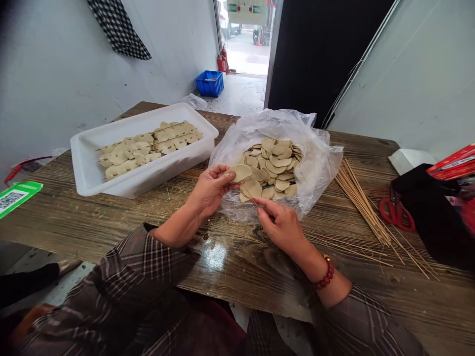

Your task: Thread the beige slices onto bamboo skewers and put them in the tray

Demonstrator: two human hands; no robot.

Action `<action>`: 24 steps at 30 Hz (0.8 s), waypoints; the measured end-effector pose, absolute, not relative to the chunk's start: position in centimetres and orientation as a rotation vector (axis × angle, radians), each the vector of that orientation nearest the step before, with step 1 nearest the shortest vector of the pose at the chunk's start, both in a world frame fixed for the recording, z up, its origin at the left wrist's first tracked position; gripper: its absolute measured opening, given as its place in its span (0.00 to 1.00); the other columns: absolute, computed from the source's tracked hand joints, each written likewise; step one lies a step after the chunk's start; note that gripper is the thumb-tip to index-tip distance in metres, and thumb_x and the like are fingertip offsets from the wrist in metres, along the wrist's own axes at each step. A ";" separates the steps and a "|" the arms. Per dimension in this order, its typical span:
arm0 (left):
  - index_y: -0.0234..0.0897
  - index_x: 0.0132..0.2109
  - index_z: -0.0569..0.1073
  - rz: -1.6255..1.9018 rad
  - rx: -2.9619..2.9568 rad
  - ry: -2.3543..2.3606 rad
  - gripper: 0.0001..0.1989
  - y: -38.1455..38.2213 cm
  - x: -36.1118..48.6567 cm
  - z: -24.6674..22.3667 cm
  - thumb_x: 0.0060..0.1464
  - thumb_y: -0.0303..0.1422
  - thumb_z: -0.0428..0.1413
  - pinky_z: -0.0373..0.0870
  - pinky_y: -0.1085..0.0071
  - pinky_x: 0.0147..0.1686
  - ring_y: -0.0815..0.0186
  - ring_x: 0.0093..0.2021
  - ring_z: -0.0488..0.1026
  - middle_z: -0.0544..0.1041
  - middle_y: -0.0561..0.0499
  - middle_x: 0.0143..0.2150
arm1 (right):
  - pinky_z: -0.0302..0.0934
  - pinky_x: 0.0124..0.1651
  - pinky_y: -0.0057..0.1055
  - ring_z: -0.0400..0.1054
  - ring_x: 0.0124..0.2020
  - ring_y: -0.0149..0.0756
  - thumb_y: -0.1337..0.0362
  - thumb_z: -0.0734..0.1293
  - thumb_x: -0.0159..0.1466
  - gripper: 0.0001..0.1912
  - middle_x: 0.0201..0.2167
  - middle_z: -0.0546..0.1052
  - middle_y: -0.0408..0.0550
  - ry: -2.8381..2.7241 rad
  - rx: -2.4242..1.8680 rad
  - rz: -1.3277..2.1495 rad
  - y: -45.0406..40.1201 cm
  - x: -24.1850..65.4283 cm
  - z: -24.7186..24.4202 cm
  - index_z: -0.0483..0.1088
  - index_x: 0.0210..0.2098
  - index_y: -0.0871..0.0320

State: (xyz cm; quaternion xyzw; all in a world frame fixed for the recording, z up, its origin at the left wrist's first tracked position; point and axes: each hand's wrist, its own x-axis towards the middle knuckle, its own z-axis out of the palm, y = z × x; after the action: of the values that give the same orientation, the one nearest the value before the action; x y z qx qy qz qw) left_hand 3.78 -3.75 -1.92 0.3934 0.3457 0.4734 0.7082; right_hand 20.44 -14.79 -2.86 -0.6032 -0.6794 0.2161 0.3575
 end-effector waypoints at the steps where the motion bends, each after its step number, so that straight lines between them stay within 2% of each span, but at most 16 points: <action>1: 0.32 0.33 0.69 1.053 0.876 0.768 0.15 -3.8 3.8 -1.9 0.40 0.30 0.67 0.73 0.74 0.30 0.68 0.29 0.78 0.77 0.52 0.30 | 0.57 0.25 0.27 0.61 0.17 0.31 0.63 0.59 0.65 0.20 0.13 0.68 0.40 -1.747 -1.558 0.559 -14.8 20.4 -2.9 0.76 0.49 0.63; 15: 0.33 0.32 0.71 1.091 0.952 0.782 0.13 -4.0 3.9 -1.9 0.41 0.31 0.66 0.74 0.73 0.35 0.72 0.31 0.74 0.75 0.53 0.30 | 0.57 0.26 0.27 0.60 0.17 0.30 0.64 0.59 0.64 0.20 0.13 0.68 0.39 -1.736 -1.579 0.583 -14.8 20.5 -2.8 0.76 0.50 0.64; 24: 0.34 0.31 0.73 1.137 1.181 0.838 0.10 -4.0 4.2 -2.2 0.42 0.31 0.66 0.70 0.75 0.34 0.71 0.31 0.74 0.75 0.54 0.29 | 0.57 0.24 0.27 0.61 0.16 0.30 0.64 0.59 0.64 0.20 0.12 0.68 0.39 -1.705 -1.597 0.566 -14.5 20.4 -3.1 0.76 0.49 0.64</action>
State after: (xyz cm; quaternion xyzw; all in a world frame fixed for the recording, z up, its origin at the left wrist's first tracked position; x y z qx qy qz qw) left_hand 4.17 -4.03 -2.24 0.5105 0.3624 0.4916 0.6054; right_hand 20.37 -14.54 -3.12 -0.6197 -0.6617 0.2195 0.3606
